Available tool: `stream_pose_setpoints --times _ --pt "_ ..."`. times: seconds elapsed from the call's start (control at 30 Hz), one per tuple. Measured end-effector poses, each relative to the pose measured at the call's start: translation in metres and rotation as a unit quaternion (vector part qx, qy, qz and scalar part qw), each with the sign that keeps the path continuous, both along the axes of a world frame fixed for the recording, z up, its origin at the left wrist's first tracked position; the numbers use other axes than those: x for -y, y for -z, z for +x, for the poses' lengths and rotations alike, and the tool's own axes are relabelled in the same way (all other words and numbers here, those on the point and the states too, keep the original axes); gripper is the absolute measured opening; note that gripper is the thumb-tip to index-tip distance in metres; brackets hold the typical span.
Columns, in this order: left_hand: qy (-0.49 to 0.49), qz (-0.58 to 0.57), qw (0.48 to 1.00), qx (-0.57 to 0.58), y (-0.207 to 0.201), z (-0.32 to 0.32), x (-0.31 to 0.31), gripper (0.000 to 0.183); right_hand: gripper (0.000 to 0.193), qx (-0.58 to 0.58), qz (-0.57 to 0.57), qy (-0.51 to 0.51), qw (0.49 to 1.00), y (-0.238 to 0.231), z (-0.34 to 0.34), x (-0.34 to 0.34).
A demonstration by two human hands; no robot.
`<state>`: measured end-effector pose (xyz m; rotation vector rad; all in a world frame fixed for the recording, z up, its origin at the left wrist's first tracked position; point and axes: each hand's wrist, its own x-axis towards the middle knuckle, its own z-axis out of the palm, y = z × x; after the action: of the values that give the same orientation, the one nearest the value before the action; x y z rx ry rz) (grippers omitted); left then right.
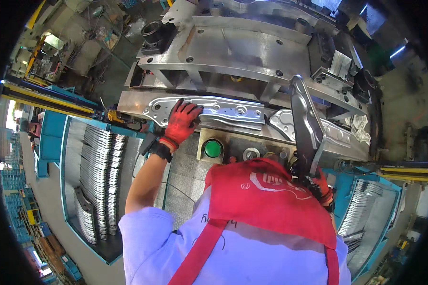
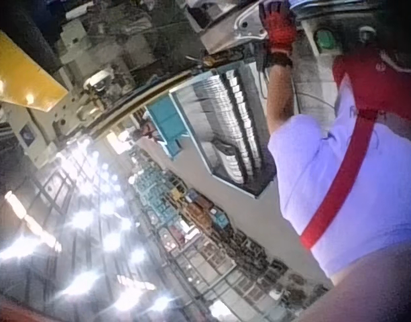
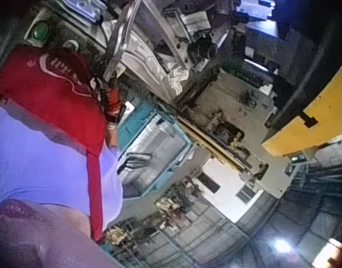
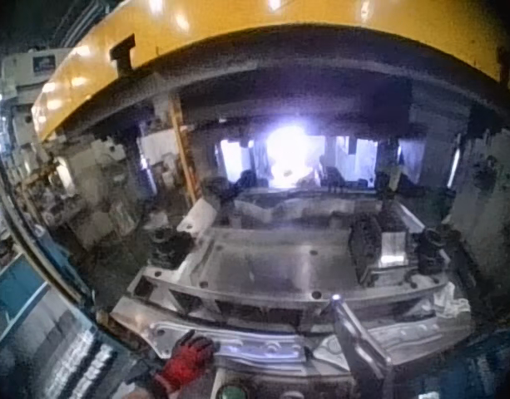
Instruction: Operating a large industrial stamping press to shape metal parts from a bin.
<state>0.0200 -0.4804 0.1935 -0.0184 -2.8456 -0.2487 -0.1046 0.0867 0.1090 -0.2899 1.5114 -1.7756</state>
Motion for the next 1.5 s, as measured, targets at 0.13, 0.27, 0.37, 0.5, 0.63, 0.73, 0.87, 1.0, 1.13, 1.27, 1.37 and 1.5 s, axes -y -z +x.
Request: stream_pose_setpoints --times 0.13,0.27,0.37,0.5,0.63,0.73,0.87,1.0,1.13,1.27,1.37,1.5 --pt "-0.012 0.029 0.999 -0.002 -0.024 -0.001 -0.005 0.041 0.072 0.065 -0.027 0.040 0.997 -0.124 0.027 0.102" --pt "-0.027 0.076 0.984 -0.157 -0.069 -0.030 -0.024 0.042 0.073 0.027 0.012 0.020 0.999 -0.074 0.016 0.070" --pt "-0.098 0.106 0.958 -0.247 -0.109 -0.073 -0.041 0.040 0.074 0.004 0.046 0.015 0.999 -0.040 0.011 0.050" --pt "-0.160 0.069 0.974 -0.147 -0.140 -0.135 -0.040 0.034 0.075 -0.017 0.075 0.018 0.997 -0.007 0.007 0.035" --pt "-0.203 0.017 0.978 -0.048 -0.147 -0.177 -0.025 0.033 0.076 -0.036 0.091 0.023 0.995 0.032 0.007 0.023" --pt "-0.190 -0.021 0.981 -0.034 -0.141 -0.190 -0.015 0.027 0.077 -0.047 0.106 0.020 0.993 0.043 0.009 0.030" --pt "-0.145 -0.011 0.986 -0.083 -0.142 -0.175 -0.009 0.021 0.077 -0.090 0.144 -0.011 0.985 -0.006 0.016 0.041" --pt "-0.142 0.133 0.973 -0.122 -0.150 -0.157 -0.008 0.028 0.075 -0.126 0.121 -0.019 0.984 -0.032 0.029 0.061" --pt "-0.120 0.359 0.867 -0.323 -0.150 -0.149 0.008 0.034 0.075 -0.018 0.025 -0.019 0.999 -0.062 0.031 0.090" --pt "-0.104 0.482 0.748 -0.444 -0.153 -0.185 0.054 0.038 0.075 -0.208 0.187 -0.102 0.955 -0.033 0.029 0.073" --pt "-0.101 0.471 0.765 -0.428 -0.165 -0.221 0.093 0.032 0.075 -0.382 0.157 -0.073 0.908 -0.015 0.037 0.063" --pt "-0.128 0.389 0.801 -0.436 -0.176 -0.261 0.113 0.036 0.076 -0.495 0.149 -0.018 0.856 -0.021 0.045 0.069"
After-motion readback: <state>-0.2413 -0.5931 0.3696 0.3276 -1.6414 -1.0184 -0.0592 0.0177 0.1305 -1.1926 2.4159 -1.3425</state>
